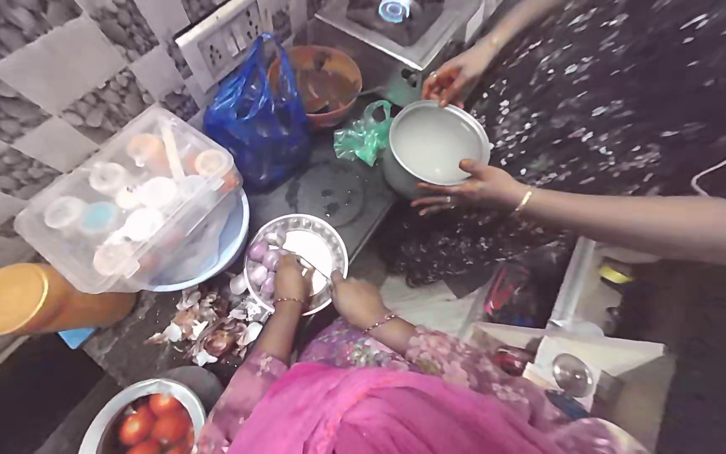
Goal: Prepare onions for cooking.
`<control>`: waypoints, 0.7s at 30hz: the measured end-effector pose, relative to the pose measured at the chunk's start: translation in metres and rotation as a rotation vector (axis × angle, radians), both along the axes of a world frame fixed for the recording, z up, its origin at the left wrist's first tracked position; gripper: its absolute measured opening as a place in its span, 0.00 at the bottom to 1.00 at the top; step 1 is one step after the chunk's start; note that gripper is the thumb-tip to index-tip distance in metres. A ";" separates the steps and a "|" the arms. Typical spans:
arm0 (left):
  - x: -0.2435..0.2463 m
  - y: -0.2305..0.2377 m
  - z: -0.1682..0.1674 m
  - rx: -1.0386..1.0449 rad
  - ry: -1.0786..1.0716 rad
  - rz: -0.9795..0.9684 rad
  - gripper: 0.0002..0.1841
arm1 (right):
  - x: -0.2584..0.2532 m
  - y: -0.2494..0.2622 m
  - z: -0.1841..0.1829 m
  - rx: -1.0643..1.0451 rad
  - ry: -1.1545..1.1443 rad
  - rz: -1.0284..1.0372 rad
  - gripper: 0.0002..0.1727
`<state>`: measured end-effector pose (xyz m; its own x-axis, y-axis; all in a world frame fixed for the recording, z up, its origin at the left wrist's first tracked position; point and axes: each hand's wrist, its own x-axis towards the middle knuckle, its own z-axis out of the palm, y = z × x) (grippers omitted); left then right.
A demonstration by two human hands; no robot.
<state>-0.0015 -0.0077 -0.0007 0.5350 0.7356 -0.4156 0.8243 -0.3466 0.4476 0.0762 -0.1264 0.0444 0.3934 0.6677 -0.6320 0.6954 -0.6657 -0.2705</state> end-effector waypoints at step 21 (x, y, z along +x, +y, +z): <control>-0.001 -0.003 0.001 0.032 0.009 -0.025 0.25 | 0.008 0.027 0.013 0.003 0.039 0.061 0.22</control>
